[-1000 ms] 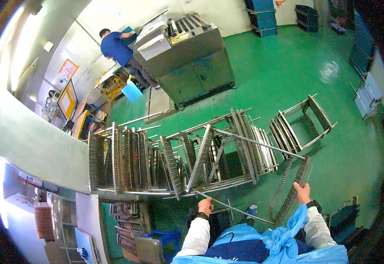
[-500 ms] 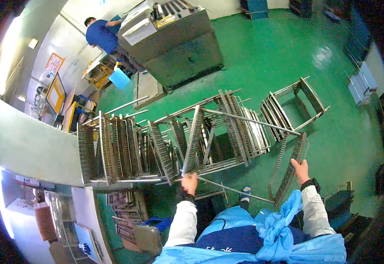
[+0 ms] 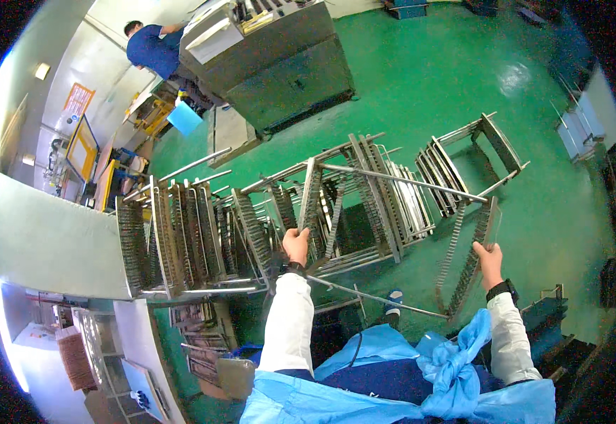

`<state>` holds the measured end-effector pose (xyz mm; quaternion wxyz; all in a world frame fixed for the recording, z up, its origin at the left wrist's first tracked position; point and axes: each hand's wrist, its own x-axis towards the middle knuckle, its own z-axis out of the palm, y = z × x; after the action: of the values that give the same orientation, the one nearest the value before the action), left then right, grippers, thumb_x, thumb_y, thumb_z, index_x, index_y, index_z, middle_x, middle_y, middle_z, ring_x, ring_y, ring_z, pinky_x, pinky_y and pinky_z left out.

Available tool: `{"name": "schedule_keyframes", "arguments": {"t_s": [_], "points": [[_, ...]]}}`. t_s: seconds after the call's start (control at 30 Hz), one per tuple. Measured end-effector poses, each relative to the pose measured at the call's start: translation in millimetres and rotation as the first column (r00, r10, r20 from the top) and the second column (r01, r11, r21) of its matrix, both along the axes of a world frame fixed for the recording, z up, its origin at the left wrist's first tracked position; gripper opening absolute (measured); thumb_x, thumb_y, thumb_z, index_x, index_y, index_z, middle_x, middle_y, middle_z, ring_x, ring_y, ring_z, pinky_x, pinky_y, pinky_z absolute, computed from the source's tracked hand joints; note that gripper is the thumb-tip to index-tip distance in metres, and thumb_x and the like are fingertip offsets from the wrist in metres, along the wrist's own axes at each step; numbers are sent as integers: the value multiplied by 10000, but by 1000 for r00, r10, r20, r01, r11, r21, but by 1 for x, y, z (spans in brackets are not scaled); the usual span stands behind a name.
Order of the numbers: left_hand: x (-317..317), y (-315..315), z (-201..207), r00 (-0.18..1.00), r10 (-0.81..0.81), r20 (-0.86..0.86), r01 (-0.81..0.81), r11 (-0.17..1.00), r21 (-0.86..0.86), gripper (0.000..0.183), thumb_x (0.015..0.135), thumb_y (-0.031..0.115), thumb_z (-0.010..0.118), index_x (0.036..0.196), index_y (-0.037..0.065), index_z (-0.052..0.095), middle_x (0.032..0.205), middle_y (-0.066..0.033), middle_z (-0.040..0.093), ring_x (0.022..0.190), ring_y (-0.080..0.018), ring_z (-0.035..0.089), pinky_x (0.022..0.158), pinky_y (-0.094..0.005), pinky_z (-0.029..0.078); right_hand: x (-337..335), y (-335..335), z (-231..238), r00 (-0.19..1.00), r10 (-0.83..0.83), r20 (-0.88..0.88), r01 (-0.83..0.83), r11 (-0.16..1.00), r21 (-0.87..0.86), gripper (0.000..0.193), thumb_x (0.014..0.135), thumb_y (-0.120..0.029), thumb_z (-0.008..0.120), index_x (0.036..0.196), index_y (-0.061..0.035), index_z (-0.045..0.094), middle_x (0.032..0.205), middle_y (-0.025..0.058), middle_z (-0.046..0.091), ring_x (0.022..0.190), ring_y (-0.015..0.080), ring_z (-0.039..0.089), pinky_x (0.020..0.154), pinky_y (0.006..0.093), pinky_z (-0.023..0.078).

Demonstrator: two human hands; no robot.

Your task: Processing blue sheets by feeding them into a machine and organizing drying racks.

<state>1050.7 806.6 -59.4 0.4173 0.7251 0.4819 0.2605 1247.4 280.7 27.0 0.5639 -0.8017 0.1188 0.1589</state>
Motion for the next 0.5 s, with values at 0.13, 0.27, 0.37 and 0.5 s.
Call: {"name": "schedule_keyframes", "arguments": {"t_s": [0.13,0.27,0.37,0.5], "points": [[23,-29,44,996,28,83,-20,996,-89,200,768,107,751,852,-32,634,754,-40,613,683,-113,525,622,-279,427,26,-14,29,986,-79,147,77,997,18,320,790,-256,750,769,-84,480,717,-42,420,663,81,402,586,257,332],[3,-29,81,980,82,181,-84,996,4,249,768,149,741,791,-63,613,785,-111,614,731,-164,555,666,-323,440,47,1,83,982,-30,187,15,997,82,295,798,-228,741,762,-93,481,729,-46,422,672,81,392,602,261,329],[-12,-46,129,948,122,293,-100,991,-91,224,801,131,723,848,-54,606,782,-51,583,711,-130,508,648,-292,426,49,22,131,961,24,275,-56,993,108,249,806,-203,732,803,-71,521,749,-43,468,691,76,423,632,247,357],[-40,-55,160,921,202,333,-199,979,-43,167,843,94,679,887,-46,600,786,-30,583,707,-116,504,643,-274,421,61,52,153,973,99,211,-157,947,280,225,804,-175,727,847,-50,545,773,-40,502,727,68,457,671,239,383]]}}
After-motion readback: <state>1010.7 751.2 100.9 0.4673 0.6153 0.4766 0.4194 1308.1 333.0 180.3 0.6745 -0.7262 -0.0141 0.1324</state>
